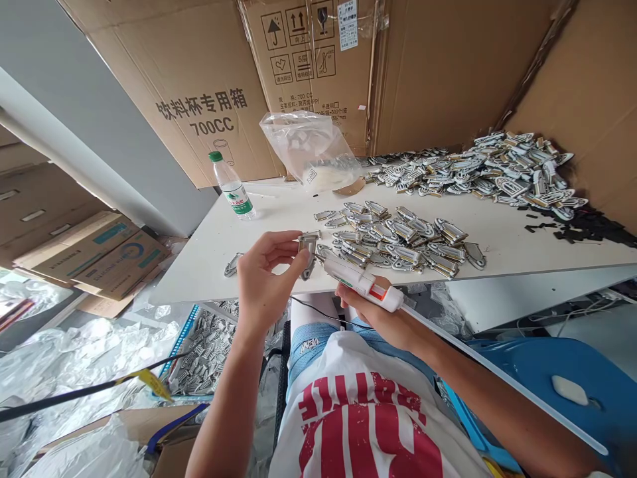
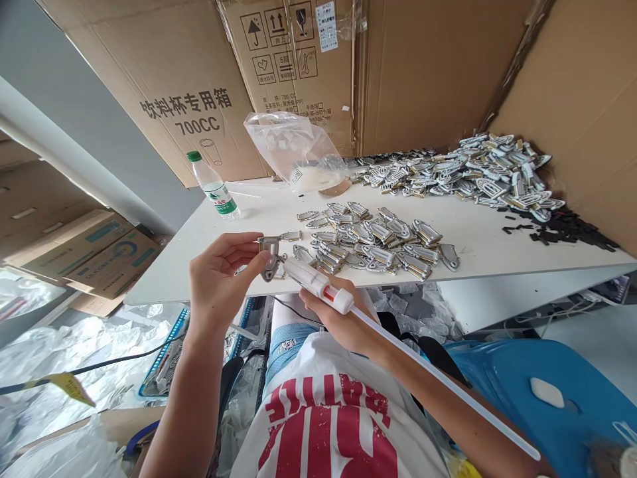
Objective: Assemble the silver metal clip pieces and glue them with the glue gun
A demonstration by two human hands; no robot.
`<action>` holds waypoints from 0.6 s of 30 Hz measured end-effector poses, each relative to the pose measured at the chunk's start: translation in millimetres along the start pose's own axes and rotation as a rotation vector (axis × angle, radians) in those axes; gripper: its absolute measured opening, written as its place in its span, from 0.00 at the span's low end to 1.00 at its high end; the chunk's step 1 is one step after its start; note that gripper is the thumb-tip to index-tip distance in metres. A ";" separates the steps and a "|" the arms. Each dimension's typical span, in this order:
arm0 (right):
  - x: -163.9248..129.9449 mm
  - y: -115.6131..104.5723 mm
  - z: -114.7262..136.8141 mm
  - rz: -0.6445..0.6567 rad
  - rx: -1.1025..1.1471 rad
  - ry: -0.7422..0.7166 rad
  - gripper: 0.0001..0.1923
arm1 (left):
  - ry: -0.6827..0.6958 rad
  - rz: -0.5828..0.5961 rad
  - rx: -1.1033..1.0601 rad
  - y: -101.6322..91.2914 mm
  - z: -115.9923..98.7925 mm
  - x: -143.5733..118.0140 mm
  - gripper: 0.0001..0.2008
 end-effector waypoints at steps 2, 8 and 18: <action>0.0 2.3 -1.1 0.038 0.015 0.041 0.24 | -0.002 0.001 0.000 -0.9 0.2 0.2 0.15; -3.4 3.5 4.2 0.037 0.052 0.019 0.24 | -0.038 0.017 -0.075 -2.7 0.0 0.7 0.14; -10.5 -2.7 14.9 -0.080 0.089 -0.146 0.22 | -0.101 0.060 -0.174 -6.7 4.4 3.8 0.13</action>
Point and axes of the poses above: each hand's wrist, its own x-axis towards the middle knuckle, its own y-axis out of the palm, z = x × y, the point moved 4 cm from there along x, towards the middle knuckle, and after that the axes turned 5 degrees about z, right-handed, at the moved point
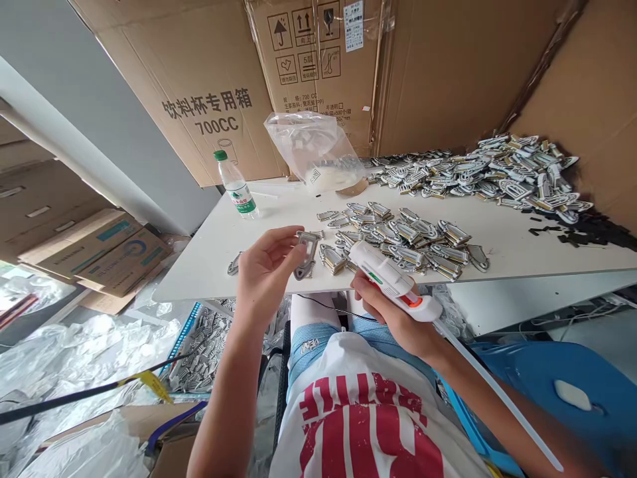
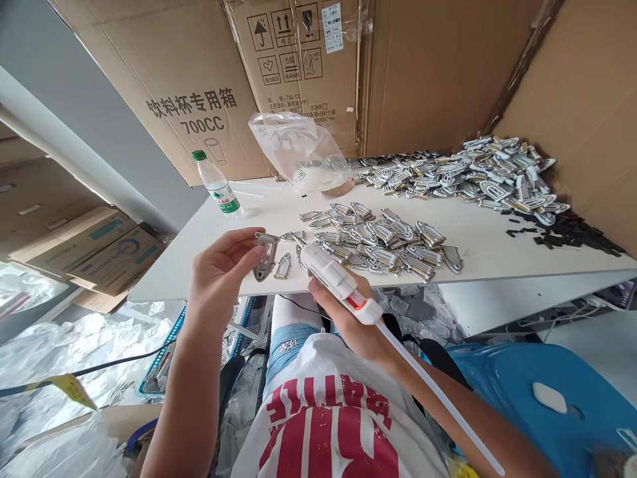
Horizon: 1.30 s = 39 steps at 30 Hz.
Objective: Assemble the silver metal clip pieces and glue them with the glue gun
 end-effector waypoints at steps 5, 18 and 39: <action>1.6 0.7 0.1 0.004 -0.007 0.018 0.21 | 0.016 -0.022 0.075 -12.8 4.1 6.8 0.13; 1.7 0.0 6.8 0.020 -0.081 0.034 0.21 | -0.262 -0.090 0.433 -82.1 57.5 38.7 0.26; 1.2 0.6 2.5 0.030 -0.088 0.057 0.20 | -0.279 0.010 1.058 -78.9 81.1 43.0 0.20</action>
Point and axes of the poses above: each hand's wrist, its own x-axis towards the middle knuckle, its own y-axis out of the palm, z = x × y, the point moved 4 cm from there along x, towards the middle knuckle, and after that the axes turned 5 degrees about z, right-handed, at the moved point
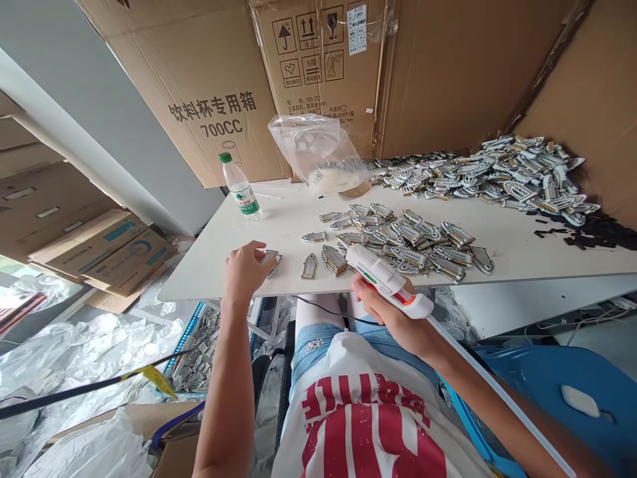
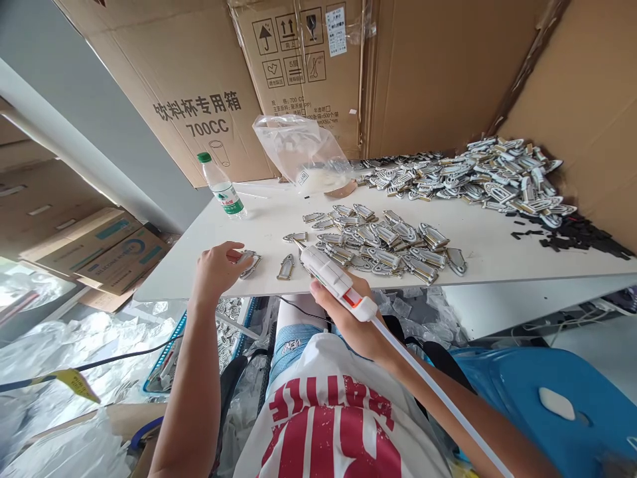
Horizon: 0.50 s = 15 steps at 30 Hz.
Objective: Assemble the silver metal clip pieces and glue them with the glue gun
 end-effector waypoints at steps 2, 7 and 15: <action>0.2 0.2 0.4 -0.002 0.003 0.002 0.20 | -0.008 0.001 0.040 2.6 -0.9 0.6 0.20; 1.1 2.5 4.0 0.005 -0.001 -0.001 0.20 | -0.013 0.000 0.068 9.7 -1.6 2.7 0.19; 1.4 3.3 4.2 0.015 0.006 0.020 0.20 | -0.013 0.013 0.074 11.8 -1.1 2.6 0.17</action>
Point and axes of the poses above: each hand's wrist, its own x-axis towards the middle knuckle, its own y-axis out of the palm, z = x × y, the point moved 4 cm from there along x, towards the middle knuckle, and after that the axes turned 5 degrees about z, right-handed, at the moved point
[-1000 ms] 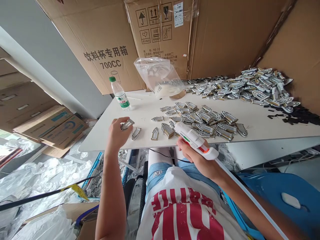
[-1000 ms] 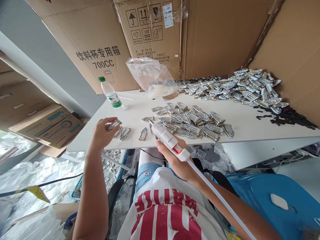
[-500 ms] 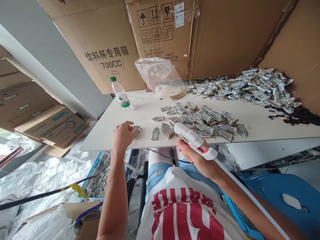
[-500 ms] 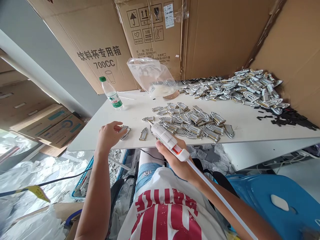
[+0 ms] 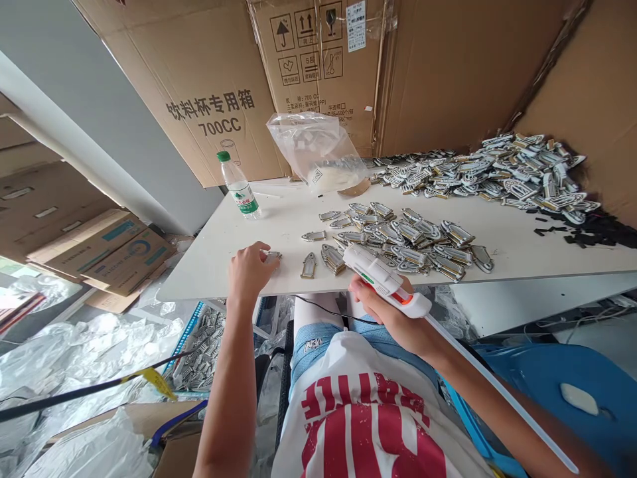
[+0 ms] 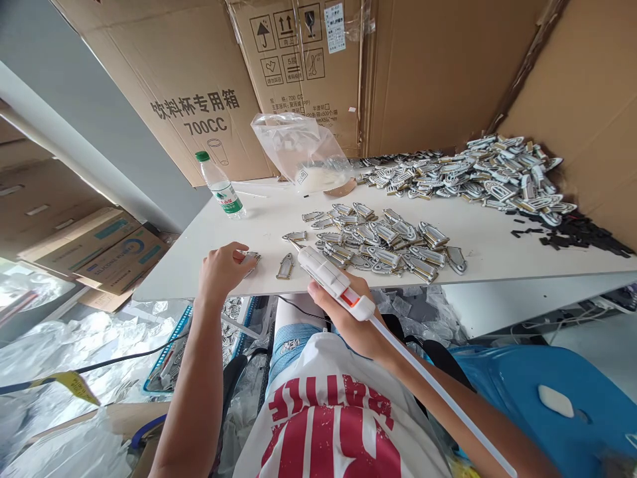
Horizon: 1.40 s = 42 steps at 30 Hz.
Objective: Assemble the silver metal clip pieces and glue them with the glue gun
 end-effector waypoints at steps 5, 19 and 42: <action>0.4 -0.9 -2.5 0.007 -0.012 -0.003 0.21 | 0.006 0.001 -0.002 0.2 -0.8 -0.7 0.16; 0.1 -1.0 -0.6 -0.001 -0.021 -0.001 0.20 | 0.043 0.011 0.005 -0.7 -3.5 -1.1 0.17; 3.0 -3.6 -5.5 -0.019 -0.032 -0.003 0.20 | 0.174 0.182 -0.180 28.4 -54.0 -19.3 0.26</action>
Point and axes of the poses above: each hand's wrist, its own x-axis towards the middle knuckle, its own y-axis out of the palm, z = x × y, the point moved 4 cm from there along x, towards the middle knuckle, and after that the axes turned 5 degrees about z, right-handed, at the moved point
